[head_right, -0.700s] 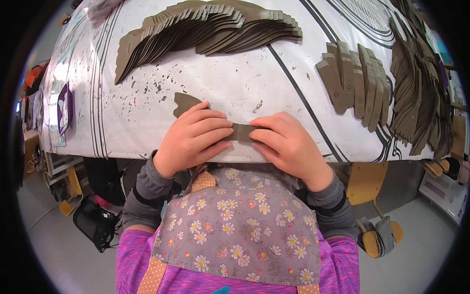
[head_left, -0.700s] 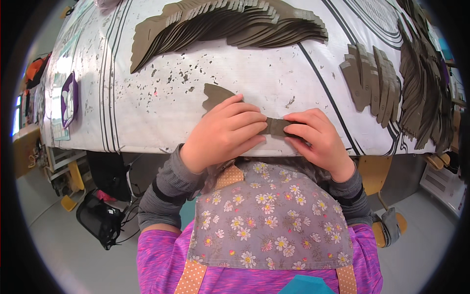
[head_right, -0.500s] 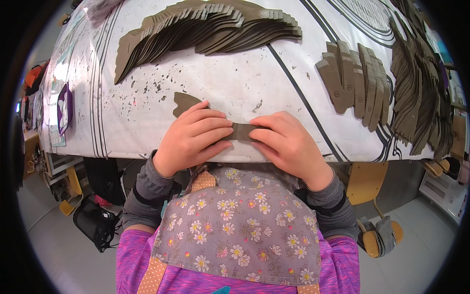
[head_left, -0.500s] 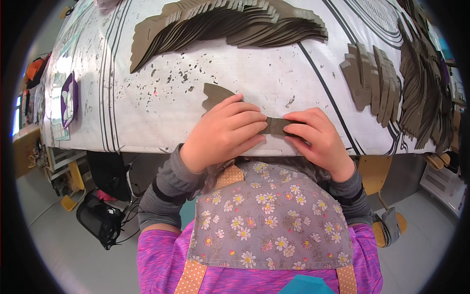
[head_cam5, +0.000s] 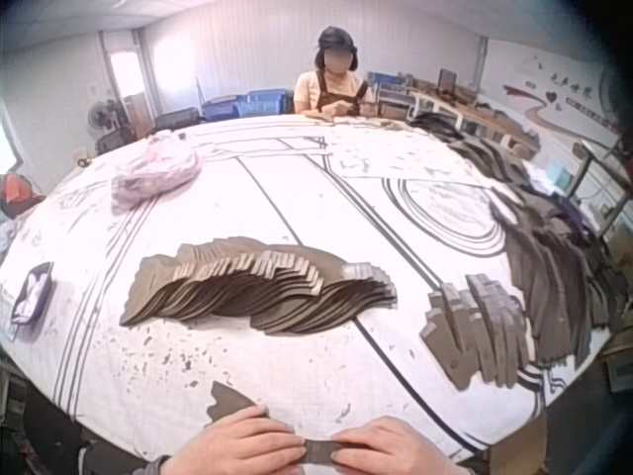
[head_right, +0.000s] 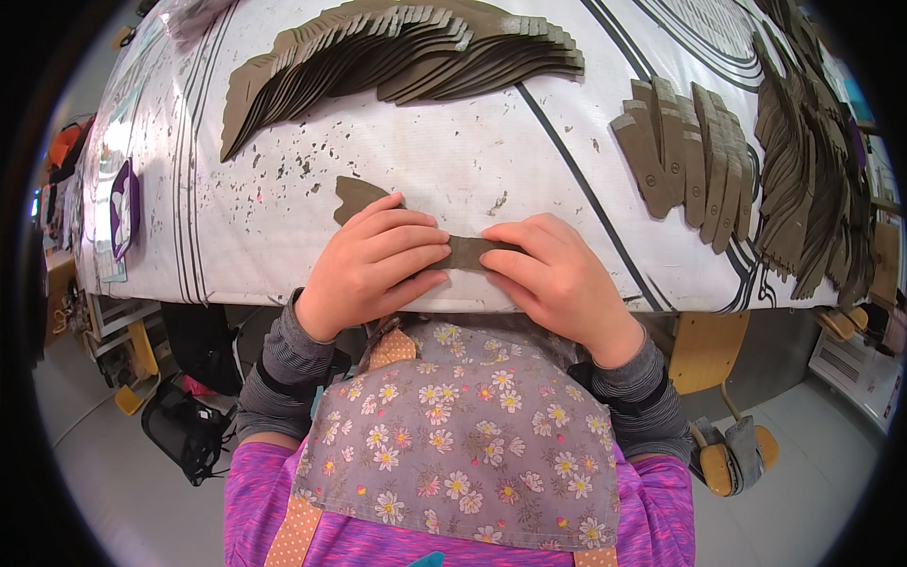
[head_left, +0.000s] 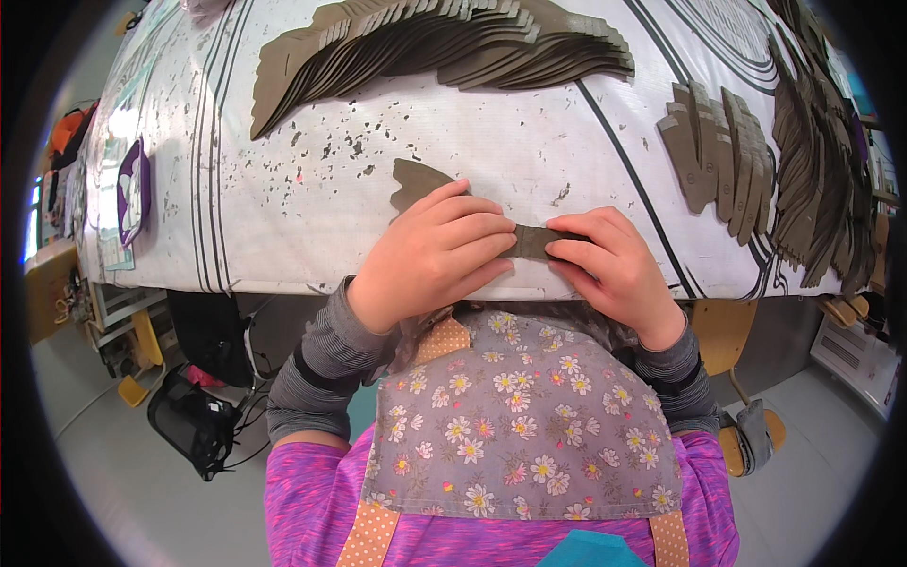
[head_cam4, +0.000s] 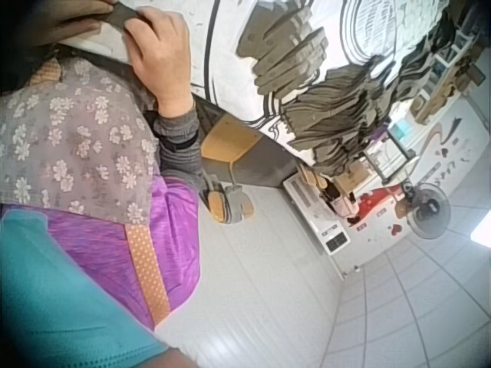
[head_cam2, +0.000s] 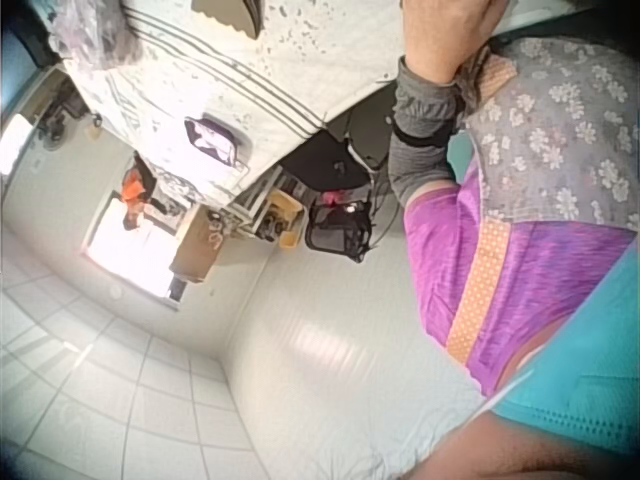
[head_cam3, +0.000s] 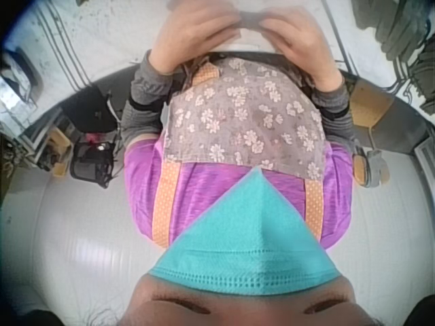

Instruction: Sort and organize leather shoe upper components on a work table.

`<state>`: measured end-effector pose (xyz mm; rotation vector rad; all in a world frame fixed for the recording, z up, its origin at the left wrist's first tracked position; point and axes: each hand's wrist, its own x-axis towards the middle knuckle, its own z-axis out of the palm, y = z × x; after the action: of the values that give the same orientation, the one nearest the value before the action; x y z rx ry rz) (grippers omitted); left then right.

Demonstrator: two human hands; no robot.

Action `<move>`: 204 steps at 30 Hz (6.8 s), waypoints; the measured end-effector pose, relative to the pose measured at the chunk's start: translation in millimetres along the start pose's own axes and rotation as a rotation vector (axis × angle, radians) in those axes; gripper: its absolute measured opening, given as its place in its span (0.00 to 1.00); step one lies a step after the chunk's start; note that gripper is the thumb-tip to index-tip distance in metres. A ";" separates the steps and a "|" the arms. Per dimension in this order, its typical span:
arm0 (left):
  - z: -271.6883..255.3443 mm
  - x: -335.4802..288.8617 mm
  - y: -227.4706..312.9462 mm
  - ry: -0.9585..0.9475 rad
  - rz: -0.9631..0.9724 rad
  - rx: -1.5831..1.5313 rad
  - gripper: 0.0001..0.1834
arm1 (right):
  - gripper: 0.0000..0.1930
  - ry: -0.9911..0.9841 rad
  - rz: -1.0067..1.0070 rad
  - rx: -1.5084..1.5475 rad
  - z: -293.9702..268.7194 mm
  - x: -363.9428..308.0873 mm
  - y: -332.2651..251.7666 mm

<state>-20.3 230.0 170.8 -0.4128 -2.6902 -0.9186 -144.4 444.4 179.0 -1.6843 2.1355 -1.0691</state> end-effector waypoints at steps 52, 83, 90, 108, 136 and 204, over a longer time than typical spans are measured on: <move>-8.3 3.1 14.2 -0.132 -0.119 0.325 0.30 | 0.13 0.102 0.452 0.092 -12.1 -6.4 -10.3; -93.9 106.5 62.7 0.423 0.038 -0.429 0.07 | 0.07 0.285 -0.190 -0.121 -183.0 117.9 -124.2; -86.0 105.1 55.1 0.471 -0.085 -0.742 0.07 | 0.09 0.263 -0.104 0.228 -121.5 98.1 -61.0; -80.9 92.7 42.2 0.406 -0.049 -0.666 0.06 | 0.04 0.270 -0.221 0.100 -114.0 87.6 -49.4; -97.6 -4.2 -13.6 0.498 -0.470 -0.479 0.10 | 0.09 0.879 -0.039 0.165 -256.4 -39.9 -69.1; -137.9 -2.8 -132.8 0.106 -0.536 0.380 0.17 | 0.14 0.339 0.598 -0.254 -93.4 -26.7 26.7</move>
<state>-42.3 42.4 202.1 0.4415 -2.8279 -0.4953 -209.7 508.5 221.2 -0.8575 2.8245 -0.9707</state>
